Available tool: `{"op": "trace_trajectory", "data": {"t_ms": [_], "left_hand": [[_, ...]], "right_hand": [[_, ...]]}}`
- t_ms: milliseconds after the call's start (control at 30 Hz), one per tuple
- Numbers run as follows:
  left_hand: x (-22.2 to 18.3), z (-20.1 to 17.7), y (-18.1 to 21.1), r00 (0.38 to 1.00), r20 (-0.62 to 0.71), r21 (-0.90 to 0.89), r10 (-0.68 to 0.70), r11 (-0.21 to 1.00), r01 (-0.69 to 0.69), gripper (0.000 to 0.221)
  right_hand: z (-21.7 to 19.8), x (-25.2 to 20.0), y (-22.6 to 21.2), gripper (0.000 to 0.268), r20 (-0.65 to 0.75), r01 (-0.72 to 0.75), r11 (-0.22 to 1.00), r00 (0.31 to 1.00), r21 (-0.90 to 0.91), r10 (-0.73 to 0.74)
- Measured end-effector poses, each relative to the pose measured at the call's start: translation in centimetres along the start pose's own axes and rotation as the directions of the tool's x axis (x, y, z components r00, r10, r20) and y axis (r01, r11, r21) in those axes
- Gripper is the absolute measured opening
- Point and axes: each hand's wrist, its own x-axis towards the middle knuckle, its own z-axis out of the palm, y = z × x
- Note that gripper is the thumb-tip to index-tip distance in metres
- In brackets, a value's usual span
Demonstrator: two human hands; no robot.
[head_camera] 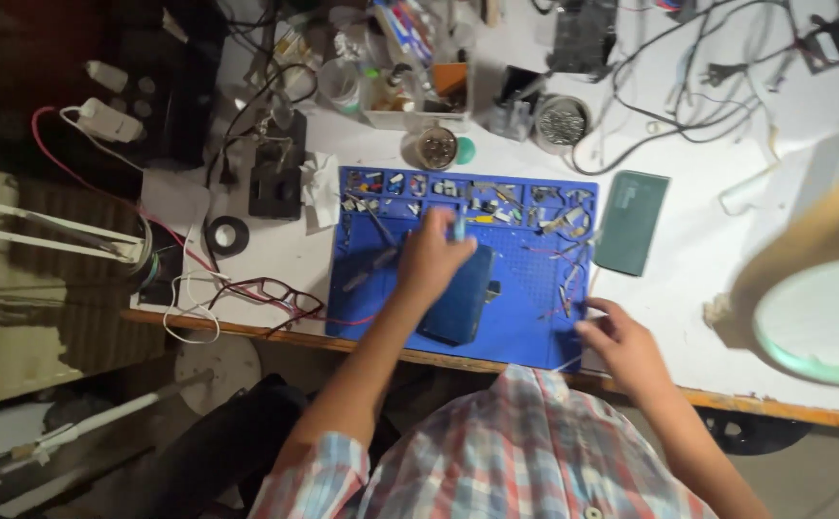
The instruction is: Repairing or assembling electronic components on a workbench using various tools and a magnifying lamp.
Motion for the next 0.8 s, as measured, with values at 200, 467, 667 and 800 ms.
{"op": "trace_trajectory", "data": {"t_ms": [200,467,667,800], "left_hand": [[14.6,-6.4,5.3,0.783,-0.140,0.330,0.605,0.775,-0.540,0.059],[16.9,-9.8,8.0,0.955,-0.087,0.056,0.285,0.958,-0.281,0.042],[10.2,-4.1,-1.2,0.944,-0.131,0.135,0.303,0.949,-0.286,0.030],[10.3,-1.3,0.0,0.933,-0.218,0.341,0.285,0.918,-0.201,0.070]], "right_hand": [[-1.2,0.3,0.5,0.027,-0.023,-0.168,0.728,0.969,0.664,0.244],[-1.1,1.9,-0.3,0.021,-0.032,-0.209,0.701,0.949,0.681,0.314],[-1.2,2.3,0.7,0.022,-0.026,-0.198,0.653,0.948,0.732,0.316],[-1.3,2.2,-0.2,0.023,-0.019,-0.206,0.650,0.947,0.732,0.321]]}}
